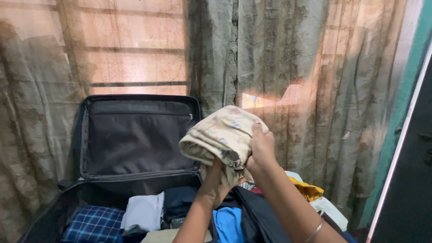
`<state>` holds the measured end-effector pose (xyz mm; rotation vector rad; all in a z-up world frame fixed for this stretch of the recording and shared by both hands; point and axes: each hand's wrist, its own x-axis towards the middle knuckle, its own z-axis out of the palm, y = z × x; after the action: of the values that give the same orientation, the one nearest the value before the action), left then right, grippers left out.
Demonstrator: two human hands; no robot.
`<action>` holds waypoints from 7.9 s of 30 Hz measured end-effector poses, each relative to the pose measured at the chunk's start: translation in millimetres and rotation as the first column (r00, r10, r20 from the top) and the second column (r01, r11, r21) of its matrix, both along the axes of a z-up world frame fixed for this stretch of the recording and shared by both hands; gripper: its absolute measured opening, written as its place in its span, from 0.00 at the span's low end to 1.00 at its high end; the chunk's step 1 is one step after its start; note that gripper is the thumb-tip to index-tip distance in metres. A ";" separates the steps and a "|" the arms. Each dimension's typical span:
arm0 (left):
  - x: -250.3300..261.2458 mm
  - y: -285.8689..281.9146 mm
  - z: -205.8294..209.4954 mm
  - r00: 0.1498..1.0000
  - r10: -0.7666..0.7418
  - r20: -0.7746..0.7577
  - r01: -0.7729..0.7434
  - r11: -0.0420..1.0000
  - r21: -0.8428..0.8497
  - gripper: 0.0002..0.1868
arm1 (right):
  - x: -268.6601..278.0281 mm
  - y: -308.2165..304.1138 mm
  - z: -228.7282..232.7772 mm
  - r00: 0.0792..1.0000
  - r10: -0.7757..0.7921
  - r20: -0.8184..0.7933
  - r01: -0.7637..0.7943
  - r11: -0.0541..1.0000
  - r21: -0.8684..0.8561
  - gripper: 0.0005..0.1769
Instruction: The person folds and organizes various items of clothing, including shirts and shorts, and places them into an open suitcase on a low surface.
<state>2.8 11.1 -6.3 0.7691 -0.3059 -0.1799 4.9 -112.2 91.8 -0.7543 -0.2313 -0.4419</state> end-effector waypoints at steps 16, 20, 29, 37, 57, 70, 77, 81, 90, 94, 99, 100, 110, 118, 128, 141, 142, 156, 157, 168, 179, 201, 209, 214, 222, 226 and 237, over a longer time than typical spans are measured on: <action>-18.9 42.8 -10.3 0.961 -0.184 0.205 0.240 0.926 -0.291 0.49 | 71.9 40.4 -1.1 0.964 0.060 -0.260 -0.121 0.967 -0.226 0.23; -2.3 24.8 -29.3 0.994 -0.099 0.055 0.099 0.995 -0.007 0.31 | 90.0 49.7 -14.3 0.968 0.094 -0.231 -0.146 0.964 -0.221 0.20; 103.3 -19.0 -66.4 0.967 0.140 -0.212 -0.173 0.974 -0.145 0.23 | 62.1 20.3 0.0 0.985 0.155 0.071 -0.115 0.912 -0.395 0.17; 104.4 -22.3 1.1 0.992 0.114 -0.047 -0.122 0.840 -0.529 0.25 | -2.4 -37.8 -53.0 0.894 -0.448 -0.025 0.224 0.494 -0.840 0.18; 34.8 -78.1 -18.2 0.948 -0.317 0.018 0.314 0.945 0.095 0.31 | -15.6 -162.7 -63.9 0.970 0.157 -0.183 -0.212 0.918 -0.336 0.23; -12.3 -19.7 10.0 0.645 0.555 0.526 -0.755 0.568 0.328 0.44 | 14.6 -72.2 -89.3 0.965 0.260 -0.017 -0.245 0.883 -0.401 0.28; 6.7 77.1 1.6 0.722 0.564 0.401 -0.690 0.628 0.360 0.44 | 20.7 27.2 -87.2 0.788 0.609 -0.094 -0.616 0.775 -0.139 0.28; 8.0 142.4 10.4 0.853 0.505 0.128 -0.511 0.763 0.395 0.51 | 30.3 96.7 -98.6 0.724 0.670 -0.163 -0.686 0.725 -0.066 0.31; 63.8 301.4 -56.8 0.690 0.612 0.386 -0.630 0.245 0.737 0.36 | 54.9 220.7 -151.8 0.728 0.421 -0.541 -0.643 0.692 -0.327 0.32; 80.5 361.1 -104.8 0.732 0.582 0.355 -0.600 0.303 0.741 0.40 | 53.0 267.2 -172.3 0.631 0.319 -0.707 -0.727 0.561 -0.396 0.27; 120.7 429.6 -187.9 0.688 0.651 0.321 -0.435 0.015 0.901 0.44 | 83.0 327.3 -224.7 0.633 0.217 -0.743 -0.721 0.513 -0.465 0.24; 133.2 442.4 -199.3 0.684 0.653 0.325 -0.421 -0.010 0.907 0.44 | 93.3 338.9 -239.5 0.653 0.233 -0.721 -0.706 0.532 -0.467 0.24; 158.4 499.1 -213.2 0.584 0.637 0.503 -0.411 -0.303 0.860 0.33 | 206.6 430.7 -365.8 0.891 0.049 -0.451 -0.416 0.482 -0.771 0.23; 179.3 502.2 -267.8 0.449 0.028 0.893 -0.489 -0.829 0.272 0.24 | 170.5 485.1 -340.9 0.970 -0.222 0.102 0.053 -0.216 -0.975 0.33; 205.1 519.3 -291.7 0.652 0.310 0.692 -0.446 -0.580 0.681 0.25 | 225.7 464.7 -363.6 0.998 -0.060 -0.028 -0.056 -0.533 -0.844 0.40; 167.5 506.7 -259.5 0.822 0.366 0.436 -0.182 -0.556 0.811 0.42 | 181.4 440.1 -361.8 0.981 0.043 -0.189 -0.128 -0.586 -0.800 0.45; 160.1 502.3 -260.5 0.854 0.378 0.359 -0.098 -0.559 0.823 0.43 | 182.8 438.5 -363.0 0.978 0.034 -0.208 -0.148 -0.587 -0.796 0.45; 168.9 388.6 -230.1 0.652 0.559 0.512 -0.314 -0.415 0.854 0.36 | 195.5 331.4 -306.0 0.946 -0.014 -0.324 -0.305 0.302 -0.903 0.20; 164.3 369.7 -212.4 0.663 0.540 0.518 -0.337 -0.403 0.851 0.34 | 190.8 317.6 -289.7 0.921 -0.048 -0.387 -0.343 0.370 -0.863 0.19; 153.2 178.7 -114.3 0.679 0.539 0.499 -0.492 -0.171 0.854 0.26 | 152.3 68.2 -206.6 0.951 -0.154 -0.268 -0.165 0.480 -0.862 0.18; 127.1 -40.2 -97.6 0.702 0.453 0.550 -0.596 -0.050 0.802 0.23 | 131.9 -198.7 -198.8 0.946 -0.275 -0.172 -0.036 0.438 -0.898 0.17; 123.1 -127.6 -161.1 0.741 0.395 0.544 -0.367 -0.440 0.819 0.55 | 193.2 -263.6 -360.4 0.891 -0.348 -0.293 -0.412 -0.345 -0.843 0.36; 203.7 -128.7 -239.4 0.941 0.001 0.337 -0.315 -0.354 0.881 0.27 | 300.8 -277.1 -352.6 0.813 -0.582 -0.030 -0.165 -0.180 -0.970 0.28; 234.1 -126.9 -283.9 0.913 0.068 0.403 -0.356 -0.355 0.864 0.35 | 362.8 -263.5 -398.0 0.711 -0.702 0.053 0.123 0.050 -0.991 0.55; 250.2 -120.8 -286.5 0.773 0.215 0.597 -0.503 -0.367 0.783 0.58 | 254.9 -147.0 -322.7 0.738 -0.667 0.106 0.126 -0.017 -0.992 0.27; 257.5 -109.5 -307.4 0.661 0.303 0.687 -0.650 -0.227 0.726 0.67 | 216.5 -116.7 -267.9 0.824 -0.497 0.273 0.298 -0.030 -0.954 0.17; 257.4 -108.8 -243.0 0.745 0.506 0.434 -0.339 -0.272 0.901 0.54 | 153.1 -102.6 -44.6 0.537 -0.520 0.664 0.798 0.059 -0.599 0.08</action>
<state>260.2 -97.7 -249.3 2.4283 0.4153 0.3692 158.0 -214.8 47.2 -1.9211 -0.3732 -1.4561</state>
